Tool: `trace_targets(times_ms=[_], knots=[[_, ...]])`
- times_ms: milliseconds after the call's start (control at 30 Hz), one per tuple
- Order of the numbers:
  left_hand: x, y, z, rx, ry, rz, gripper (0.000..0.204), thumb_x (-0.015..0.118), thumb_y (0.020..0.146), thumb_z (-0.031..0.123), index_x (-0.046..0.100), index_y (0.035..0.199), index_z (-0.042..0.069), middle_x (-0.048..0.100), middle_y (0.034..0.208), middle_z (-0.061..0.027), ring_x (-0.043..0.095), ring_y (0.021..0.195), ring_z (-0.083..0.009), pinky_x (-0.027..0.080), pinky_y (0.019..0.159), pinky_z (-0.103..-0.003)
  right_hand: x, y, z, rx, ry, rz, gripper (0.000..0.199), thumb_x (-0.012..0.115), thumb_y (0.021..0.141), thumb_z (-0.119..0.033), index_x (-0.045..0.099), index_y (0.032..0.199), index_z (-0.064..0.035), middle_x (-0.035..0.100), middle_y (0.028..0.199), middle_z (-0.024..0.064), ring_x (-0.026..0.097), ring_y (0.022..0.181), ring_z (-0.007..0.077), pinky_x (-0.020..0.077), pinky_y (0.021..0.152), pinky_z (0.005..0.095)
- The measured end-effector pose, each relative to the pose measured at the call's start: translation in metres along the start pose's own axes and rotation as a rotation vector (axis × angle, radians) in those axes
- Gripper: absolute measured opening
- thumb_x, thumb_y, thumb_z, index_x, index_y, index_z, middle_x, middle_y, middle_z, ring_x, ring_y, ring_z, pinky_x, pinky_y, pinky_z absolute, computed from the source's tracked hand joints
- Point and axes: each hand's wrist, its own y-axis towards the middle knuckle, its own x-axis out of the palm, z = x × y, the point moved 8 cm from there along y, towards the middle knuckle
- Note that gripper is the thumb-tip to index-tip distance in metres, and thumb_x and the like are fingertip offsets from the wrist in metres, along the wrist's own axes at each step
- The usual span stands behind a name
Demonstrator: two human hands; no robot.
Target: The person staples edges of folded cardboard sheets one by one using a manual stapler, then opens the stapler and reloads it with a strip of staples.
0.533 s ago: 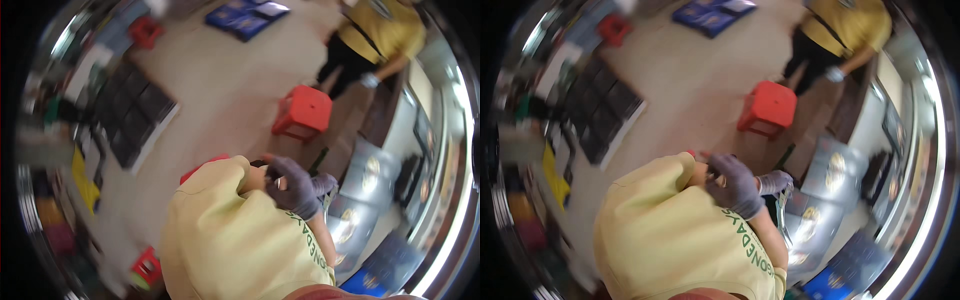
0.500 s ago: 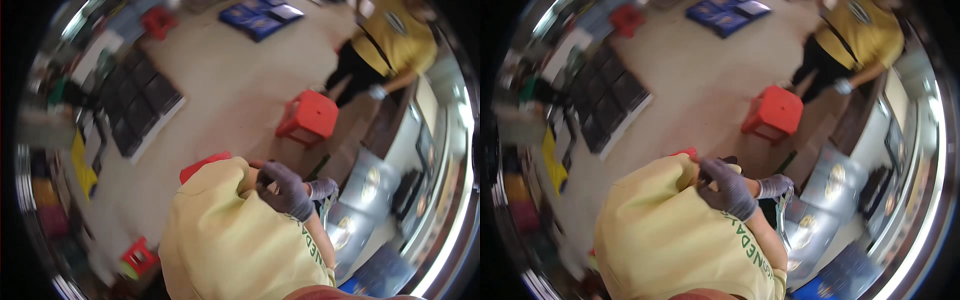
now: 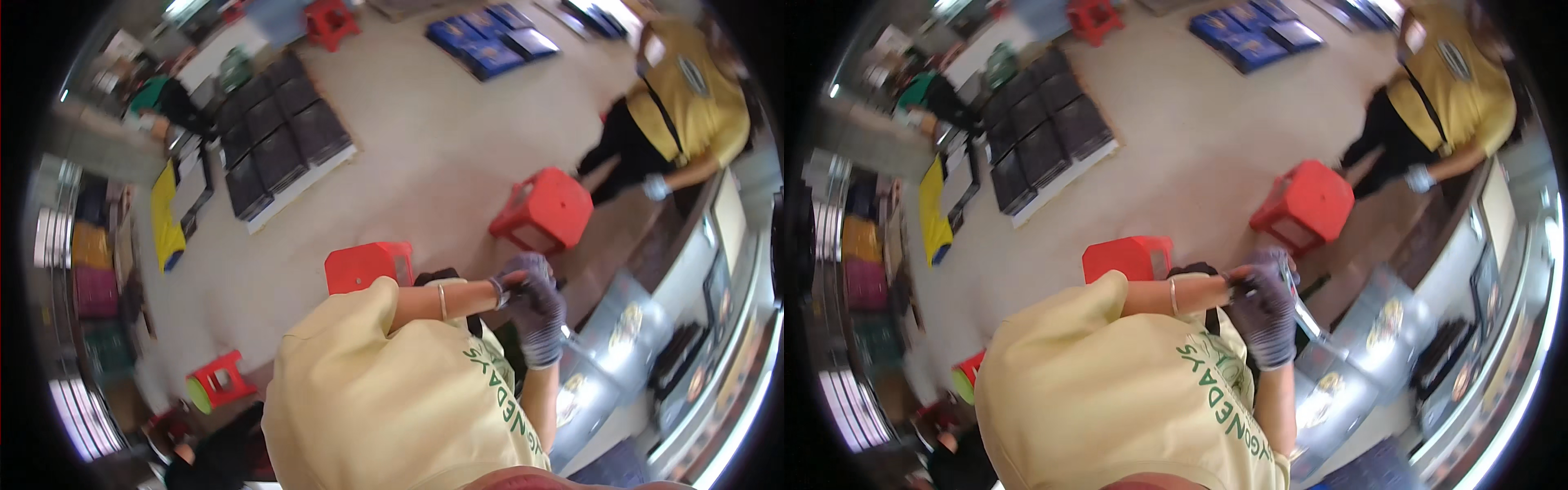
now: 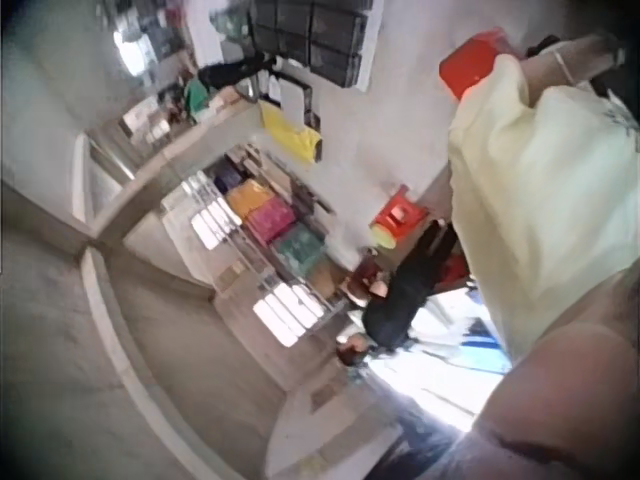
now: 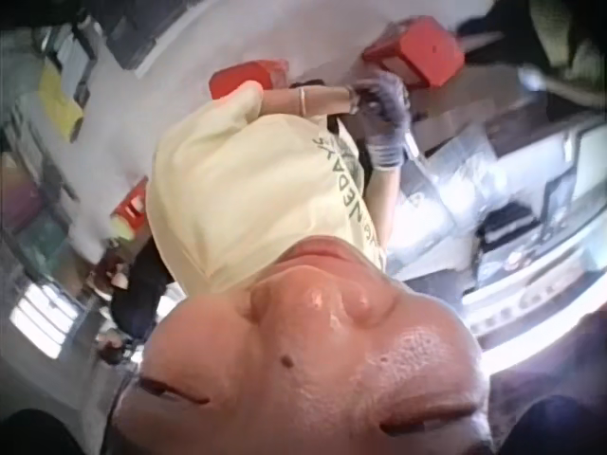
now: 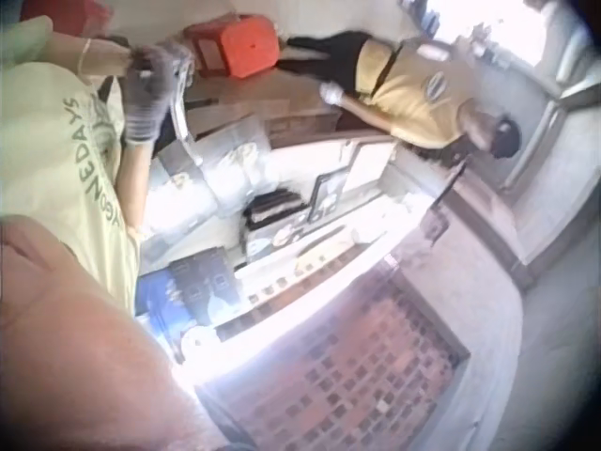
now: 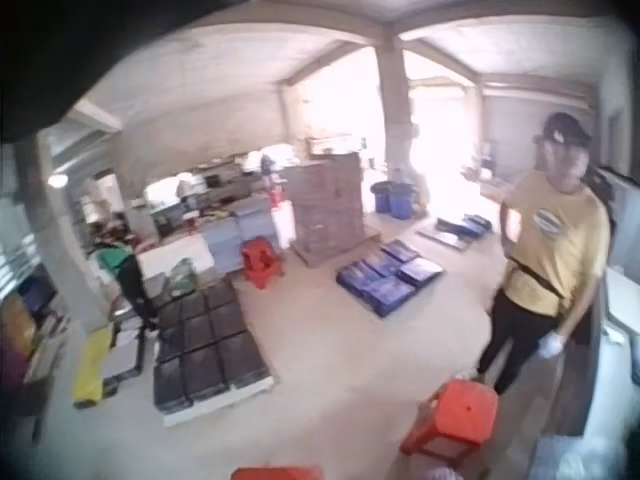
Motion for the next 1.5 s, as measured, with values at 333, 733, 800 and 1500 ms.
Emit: trace_targets(times_ms=[333, 733, 800, 1500], knots=[[0.041, -0.031, -0.017, -0.411, -0.339, -0.061, 0.024, 0.043, 0.092, 0.018, 0.053, 0.099, -0.003, 0.061, 0.098, -0.0244, 0.062, 0.096, -0.0353, 0.053, 0.082, -0.046, 0.001, -0.126, 0.038, 0.749, 0.737, 0.189, 0.013, 0.055, 0.080, -0.004, 0.064, 0.089, -0.0041, 0.061, 0.082, 0.0035, 0.056, 0.081, 0.0103, 0.0447, 0.076, 0.0235], [0.086, -0.064, -0.062, -0.543, 0.293, -0.634, 0.028, 0.048, 0.092, 0.020, 0.056, 0.099, -0.005, 0.063, 0.099, -0.0213, 0.064, 0.090, -0.0302, 0.056, 0.080, -0.038, -0.117, -0.291, -0.007, 0.726, 0.468, 1.306, 0.022, 0.053, 0.089, -0.012, 0.059, 0.103, 0.0039, 0.062, 0.097, 0.0094, 0.059, 0.094, 0.0171, 0.0457, 0.084, 0.0287], [0.085, -0.057, -0.067, -0.553, 0.258, -0.611, 0.033, 0.044, 0.095, 0.024, 0.057, 0.099, -0.007, 0.063, 0.097, -0.0201, 0.065, 0.088, -0.0293, 0.057, 0.078, -0.038, -0.124, -0.328, -0.011, 0.835, 0.168, 1.275, 0.022, 0.054, 0.089, -0.014, 0.061, 0.103, 0.0026, 0.063, 0.096, 0.0066, 0.057, 0.094, 0.0135, 0.0423, 0.087, 0.0262], [0.129, -0.060, -0.058, -0.345, 0.752, -0.973, 0.022, 0.067, 0.081, 0.006, 0.056, 0.098, -0.003, 0.065, 0.101, -0.0119, 0.063, 0.091, -0.0179, 0.050, 0.081, -0.029, -0.020, -0.342, 0.010, 1.269, -0.216, 0.867, 0.019, 0.057, 0.083, -0.023, 0.059, 0.094, -0.0073, 0.060, 0.084, 0.0133, 0.058, 0.083, 0.0332, 0.0463, 0.074, 0.0404]])
